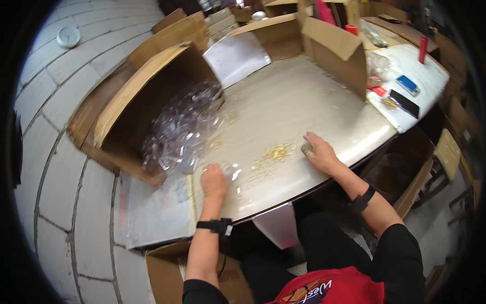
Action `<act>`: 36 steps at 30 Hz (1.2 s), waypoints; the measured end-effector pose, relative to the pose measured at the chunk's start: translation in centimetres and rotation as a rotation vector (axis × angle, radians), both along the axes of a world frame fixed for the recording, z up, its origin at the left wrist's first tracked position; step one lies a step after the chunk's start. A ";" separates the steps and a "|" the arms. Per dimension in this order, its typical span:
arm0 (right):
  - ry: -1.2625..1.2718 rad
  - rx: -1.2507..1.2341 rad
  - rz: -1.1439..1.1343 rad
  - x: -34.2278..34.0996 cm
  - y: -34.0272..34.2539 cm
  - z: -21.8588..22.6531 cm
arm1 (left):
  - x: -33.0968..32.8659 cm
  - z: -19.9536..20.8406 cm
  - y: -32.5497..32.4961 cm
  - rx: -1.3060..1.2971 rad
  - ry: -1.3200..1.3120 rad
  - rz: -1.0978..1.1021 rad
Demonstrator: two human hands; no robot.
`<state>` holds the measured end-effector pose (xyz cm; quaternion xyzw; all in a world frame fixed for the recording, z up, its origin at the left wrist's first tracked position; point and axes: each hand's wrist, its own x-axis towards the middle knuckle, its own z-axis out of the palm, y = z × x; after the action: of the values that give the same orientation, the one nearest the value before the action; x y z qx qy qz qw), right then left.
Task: The person scoops small yellow fragments from a table surface into small clear plastic containers. They then place the filled containers into a cardboard box lined with newspaper. The process is repeated continuously throughout the clip.
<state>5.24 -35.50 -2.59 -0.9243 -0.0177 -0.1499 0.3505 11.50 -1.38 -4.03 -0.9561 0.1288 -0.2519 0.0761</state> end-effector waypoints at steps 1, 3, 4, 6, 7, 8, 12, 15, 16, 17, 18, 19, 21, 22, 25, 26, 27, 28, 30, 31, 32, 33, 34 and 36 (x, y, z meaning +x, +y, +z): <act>-0.010 0.027 0.002 -0.3 -1.4 -0.6 | -0.4 0.8 -0.3 -0.017 0.082 0.017; -0.064 -0.012 -0.009 0.0 -3.9 -1.2 | -1.2 2.0 0.5 -0.021 0.155 0.046; -0.066 -0.024 -0.044 0.7 -5.5 -1.2 | -1.2 2.0 1.0 -0.017 0.148 0.049; -0.065 -0.047 -0.113 2.9 -9.4 -0.8 | -0.7 1.8 1.2 -0.037 0.166 0.030; 0.007 -0.051 -0.136 4.4 -10.9 0.1 | -0.7 2.1 1.4 -0.041 0.169 0.035; 0.080 -0.059 -0.156 6.2 -12.4 1.2 | -0.9 2.5 1.5 -0.073 0.175 0.048; 0.184 -0.259 -0.254 14.4 -19.4 -0.8 | 0.3 3.2 1.4 -0.204 0.131 0.154; 0.453 -0.349 -0.105 15.8 -14.9 0.4 | 0.1 3.9 3.1 -0.448 0.019 0.107; 0.466 -0.401 -0.024 15.3 -12.7 0.4 | -0.2 4.6 3.4 -0.561 -0.034 0.061; 0.463 -0.451 0.069 14.6 -9.9 0.6 | -0.8 5.4 3.8 -0.803 -0.002 0.056; 0.454 -0.501 0.159 13.9 -7.2 0.6 | -1.4 6.3 3.9 -1.048 0.017 0.044; 0.437 -0.507 0.248 12.9 -4.8 0.5 | -2.1 6.8 3.8 -1.298 0.036 0.017; 0.393 -0.512 0.396 10.5 0.5 0.2 | -5.1 7.9 3.0 -1.658 0.099 -0.023; 0.365 -0.510 0.445 9.1 3.0 0.3 | -6.5 8.1 2.4 -1.835 0.129 -0.060; 0.245 -0.479 0.574 5.5 8.6 -0.1 | -11.3 6.2 0.4 -2.207 0.283 -0.121; 0.219 -0.483 0.588 4.6 9.8 -0.7 | -13.1 5.5 -0.2 -2.278 0.368 -0.133; 0.194 -0.487 0.600 3.8 10.8 -1.4 | -15.0 4.6 -0.9 -2.348 0.433 -0.129; 0.168 -0.489 0.619 2.8 11.9 -1.5 | -16.9 3.4 -0.9 -2.462 0.505 -0.179; 0.220 -0.251 0.617 1.2 12.1 -0.3 | -21.1 1.9 -0.7 -2.511 0.628 -0.144; 0.280 -0.053 0.619 0.5 11.1 1.2 | -23.2 0.7 -0.1 -2.552 0.682 -0.131; 0.338 0.145 0.612 0.4 10.2 1.8 | -25.0 -0.7 0.5 -2.590 0.740 -0.127; 0.290 0.147 0.563 0.6 9.3 1.6 | -26.6 -2.4 1.1 -2.561 0.798 -0.069; 0.245 0.144 0.514 1.0 8.0 1.2 | -28.1 -4.3 1.5 -2.537 0.856 -0.013; 0.131 0.017 0.459 0.9 8.1 0.1 | -29.4 -7.3 1.5 -2.378 1.058 0.099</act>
<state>6.11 -27.43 -2.50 -0.9009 -0.2036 -0.0060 0.3833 -17.95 0.08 -11.33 -0.4241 -0.1926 0.1969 -0.8627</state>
